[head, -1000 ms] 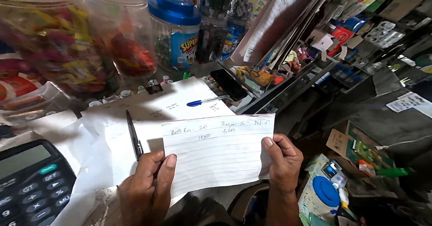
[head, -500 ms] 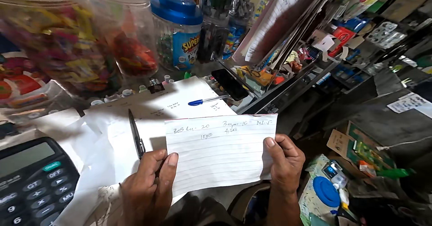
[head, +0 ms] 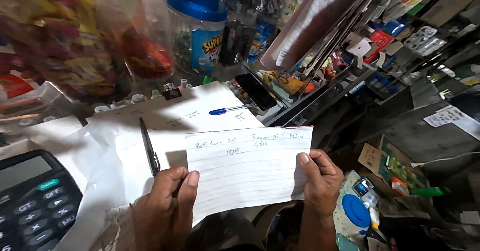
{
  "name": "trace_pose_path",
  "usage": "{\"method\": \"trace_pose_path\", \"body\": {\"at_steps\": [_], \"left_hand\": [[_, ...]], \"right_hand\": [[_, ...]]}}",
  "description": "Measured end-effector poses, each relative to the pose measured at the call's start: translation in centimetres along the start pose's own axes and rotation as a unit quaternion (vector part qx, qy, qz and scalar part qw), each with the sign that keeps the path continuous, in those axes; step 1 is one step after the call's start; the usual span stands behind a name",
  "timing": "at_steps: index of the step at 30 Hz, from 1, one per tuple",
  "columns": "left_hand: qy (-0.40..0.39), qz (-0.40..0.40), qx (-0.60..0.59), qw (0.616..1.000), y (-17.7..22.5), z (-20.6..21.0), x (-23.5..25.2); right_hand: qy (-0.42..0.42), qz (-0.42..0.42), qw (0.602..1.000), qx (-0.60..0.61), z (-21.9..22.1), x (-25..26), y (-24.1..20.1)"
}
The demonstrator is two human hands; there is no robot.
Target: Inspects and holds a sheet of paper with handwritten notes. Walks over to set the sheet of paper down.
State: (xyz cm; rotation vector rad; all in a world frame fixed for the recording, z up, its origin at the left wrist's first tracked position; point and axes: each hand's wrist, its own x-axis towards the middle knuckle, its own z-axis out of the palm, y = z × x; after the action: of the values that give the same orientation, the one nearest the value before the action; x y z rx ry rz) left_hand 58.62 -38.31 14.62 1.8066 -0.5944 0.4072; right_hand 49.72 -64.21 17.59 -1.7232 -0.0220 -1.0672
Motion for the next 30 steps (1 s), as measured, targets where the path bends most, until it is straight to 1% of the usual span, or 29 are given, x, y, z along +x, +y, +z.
{"method": "trace_pose_path", "body": {"at_steps": [7, 13, 18, 24, 30], "left_hand": [[0.01, 0.006, -0.032, 0.999, -0.4, 0.2, 0.1], [0.016, 0.006, -0.064, 0.998, -0.7, 0.3, 0.1], [-0.007, 0.006, -0.078, 0.997, -0.7, 0.2, 0.0], [-0.014, 0.008, -0.062, 0.998, -0.8, 0.1, 0.1], [-0.003, 0.014, -0.059, 0.998, -0.8, 0.2, 0.2]], "right_hand": [[-0.019, -0.013, 1.0, -0.001, -0.1, 1.3, 0.6], [-0.052, -0.024, 0.998, 0.025, 0.1, 3.7, 1.6], [-0.074, -0.019, 0.996, 0.037, 0.2, 4.6, 2.5], [-0.092, -0.018, 0.994, 0.058, 0.8, 5.6, 3.2], [-0.096, -0.019, 0.993, 0.064, 1.1, 5.9, 3.2]]}}
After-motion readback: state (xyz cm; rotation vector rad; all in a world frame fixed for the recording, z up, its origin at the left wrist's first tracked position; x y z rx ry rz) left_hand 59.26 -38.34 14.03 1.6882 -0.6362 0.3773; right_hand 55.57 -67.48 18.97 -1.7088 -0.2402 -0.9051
